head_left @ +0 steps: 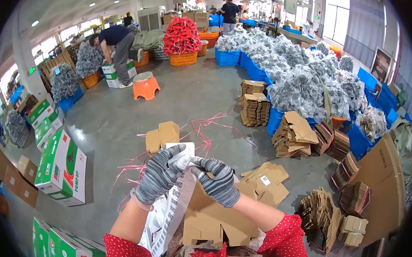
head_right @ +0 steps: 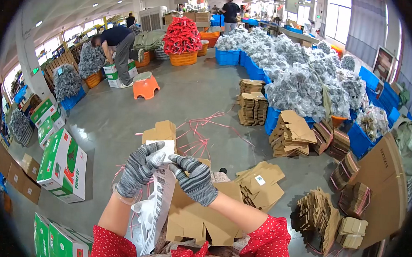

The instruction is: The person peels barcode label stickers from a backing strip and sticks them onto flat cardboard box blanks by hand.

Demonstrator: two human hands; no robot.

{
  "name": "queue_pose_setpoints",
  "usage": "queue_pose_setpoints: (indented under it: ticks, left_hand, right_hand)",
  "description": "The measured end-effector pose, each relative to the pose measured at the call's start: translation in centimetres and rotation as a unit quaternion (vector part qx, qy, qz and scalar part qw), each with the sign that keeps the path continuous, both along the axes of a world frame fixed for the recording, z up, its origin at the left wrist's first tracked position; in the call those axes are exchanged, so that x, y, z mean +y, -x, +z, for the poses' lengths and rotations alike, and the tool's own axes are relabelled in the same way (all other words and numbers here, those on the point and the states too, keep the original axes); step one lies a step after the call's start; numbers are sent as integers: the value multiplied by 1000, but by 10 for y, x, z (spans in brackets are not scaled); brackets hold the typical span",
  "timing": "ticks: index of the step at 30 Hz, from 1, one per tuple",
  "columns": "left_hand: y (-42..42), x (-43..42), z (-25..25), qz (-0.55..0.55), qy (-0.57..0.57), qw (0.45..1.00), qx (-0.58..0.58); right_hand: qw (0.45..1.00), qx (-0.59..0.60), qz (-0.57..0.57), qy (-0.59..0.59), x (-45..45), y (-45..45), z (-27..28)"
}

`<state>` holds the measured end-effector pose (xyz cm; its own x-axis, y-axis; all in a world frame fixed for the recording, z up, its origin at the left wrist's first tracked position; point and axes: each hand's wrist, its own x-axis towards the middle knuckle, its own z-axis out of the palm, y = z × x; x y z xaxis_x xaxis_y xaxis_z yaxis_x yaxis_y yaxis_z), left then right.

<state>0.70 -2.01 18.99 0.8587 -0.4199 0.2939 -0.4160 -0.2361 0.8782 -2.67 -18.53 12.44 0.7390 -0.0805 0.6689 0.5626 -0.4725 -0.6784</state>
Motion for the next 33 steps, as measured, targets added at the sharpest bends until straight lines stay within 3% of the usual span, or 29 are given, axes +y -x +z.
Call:
queue_pose_setpoints:
  ticks: [2, 5, 9, 12, 14, 17, 18, 20, 21, 23, 24, 25, 26, 27, 28, 29, 30, 32, 33]
  left_hand:
    - [-2, 4, -7, 14, 8, 1000, -8]
    - [-1, 11, -4, -106, -3, 994, 35]
    - [-7, 14, -13, -43, 32, 993, 109]
    - [-2, 12, -10, -24, 52, 994, 97]
    - [-3, 15, -15, -14, 61, 994, 95]
    - [-28, 32, -50, -3, 10, 999, -46]
    - [-37, 37, -58, 0, 8, 999, -37]
    - [-47, 53, -73, 86, -140, 941, -297]
    - [-44, 59, -77, 88, -155, 946, -270]
    - [-40, 67, -88, 67, 67, 993, -77]
    - [-35, 72, -97, 69, 181, 981, 20]
    - [-24, 78, -109, 77, 297, 946, 107]
    - [-14, 84, -123, 94, 290, 944, 122]
    - [-10, 88, -142, 130, 146, 981, 17]
    - [-8, 90, -159, 157, -5, 984, -88]
    - [-4, 87, -163, 174, -155, 953, -192]
    - [3, 81, -168, 177, -157, 954, -186]
    - [28, 57, -158, 209, -45, 977, 5]
    - [37, 50, -155, 210, -45, 977, 7]
  right_hand:
    - [1000, -3, 5, -7, -1, -2, -4]
    - [1000, -11, 13, -26, -1, -4, -6]
    - [1000, -23, 6, 17, 1, 0, -3]
    - [986, -70, -66, 134, 4, 5, -3]
    - [980, -76, -58, 176, 9, 12, -5]
    - [962, -87, -38, 256, 13, 23, -7]
    - [966, -88, -9, 243, 10, 27, -3]
    - [975, -73, 59, 202, 5, 40, -7]
    - [991, -1, 56, 122, -7, 42, -12]
    - [983, 160, 67, -54, -38, 45, -13]
    - [957, 241, 76, -144, -47, 51, -4]
    - [948, 277, 79, -132, -50, 60, 5]
    - [942, 305, 83, -115, -51, 65, 9]
    - [937, 317, 91, -116, -49, 68, 2]
    - [933, 332, 101, -94, -48, 71, -3]
    - [930, 344, 111, -72, -48, 73, -7]
    - [926, 355, 120, -48, -46, 74, -10]
    - [918, 372, 121, -67, -41, 73, -19]
    - [912, 383, 119, -85, -38, 72, -24]
